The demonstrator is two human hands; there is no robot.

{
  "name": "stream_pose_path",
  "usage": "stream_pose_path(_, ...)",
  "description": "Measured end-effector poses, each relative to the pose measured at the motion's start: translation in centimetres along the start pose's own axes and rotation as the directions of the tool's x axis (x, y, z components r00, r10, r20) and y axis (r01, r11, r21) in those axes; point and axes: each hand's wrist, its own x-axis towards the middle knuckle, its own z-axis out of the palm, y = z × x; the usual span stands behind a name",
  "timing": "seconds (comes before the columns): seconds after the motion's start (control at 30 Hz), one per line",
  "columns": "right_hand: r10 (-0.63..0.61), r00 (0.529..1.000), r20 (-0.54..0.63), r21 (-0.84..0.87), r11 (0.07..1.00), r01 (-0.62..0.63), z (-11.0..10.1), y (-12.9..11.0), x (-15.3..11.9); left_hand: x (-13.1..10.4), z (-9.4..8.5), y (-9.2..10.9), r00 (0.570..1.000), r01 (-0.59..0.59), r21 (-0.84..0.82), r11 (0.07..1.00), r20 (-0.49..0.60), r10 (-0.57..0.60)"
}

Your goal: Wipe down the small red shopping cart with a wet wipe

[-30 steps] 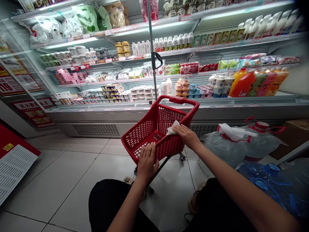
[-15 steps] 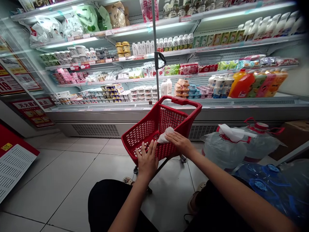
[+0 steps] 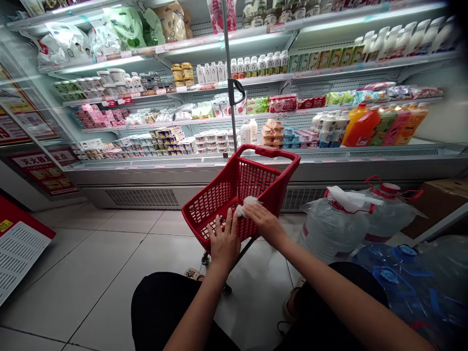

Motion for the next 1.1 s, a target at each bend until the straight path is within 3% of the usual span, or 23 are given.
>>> stream_pose_path(0.07, -0.064, 0.998, -0.002, 0.03, 0.998, 0.064, 0.3, -1.4, 0.1, 0.0, 0.0, -0.2, 1.0, 0.004, 0.012, 1.0, 0.005, -0.004)
stream_pose_path(0.17, -0.117, 0.993, 0.018, 0.047, 0.992, 0.116, -0.2, -0.3, 0.2, -0.3, 0.0, -1.1, 0.999, -0.038, -0.006, 0.999, 0.009, 0.038)
stream_pose_path(0.33, 0.025, 1.0, 0.011, -0.026, 0.999, -0.025, -1.7, 5.2, -0.2, -2.1, -0.8, -3.5, 0.995, -0.101, -0.04, 0.994, 0.019, 0.101)
stream_pose_path(0.43, 0.1, 0.995, -0.017, -0.024, 0.995, -0.1, -1.6, 6.0, -0.7, -3.1, -1.2, -4.1, 0.996, -0.088, -0.018, 0.996, 0.005, 0.089)
stream_pose_path(0.6, 0.138, 0.989, -0.062, 0.018, 0.99, -0.137, -0.4, 1.8, -1.1, -3.2, -1.2, -2.9, 0.998, -0.059, -0.023, 0.998, 0.014, 0.059)
stream_pose_path(0.73, 0.06, 0.998, -0.017, 0.054, 0.997, -0.059, 0.4, -3.5, -0.8, -2.8, -0.9, -2.0, 1.0, -0.021, 0.008, 1.0, 0.021, 0.021)
stream_pose_path(0.83, -0.008, 1.0, -0.006, 0.076, 0.997, 0.008, 0.5, -5.5, -0.6, -2.8, -0.7, -1.9, 1.0, -0.016, 0.025, 1.0, 0.021, 0.016)
stream_pose_path(0.97, -0.049, 0.999, -0.004, 0.075, 0.996, 0.049, -0.2, -2.7, -1.0, -3.1, -0.9, -1.8, 0.999, -0.03, 0.056, 0.998, 0.021, 0.029)
stream_pose_path(1.1, 0.059, 0.998, -0.029, 0.024, 0.998, -0.058, -0.9, 2.2, -1.7, -3.3, -1.3, -0.2, 0.999, -0.026, 0.079, 0.997, 0.039, 0.023)
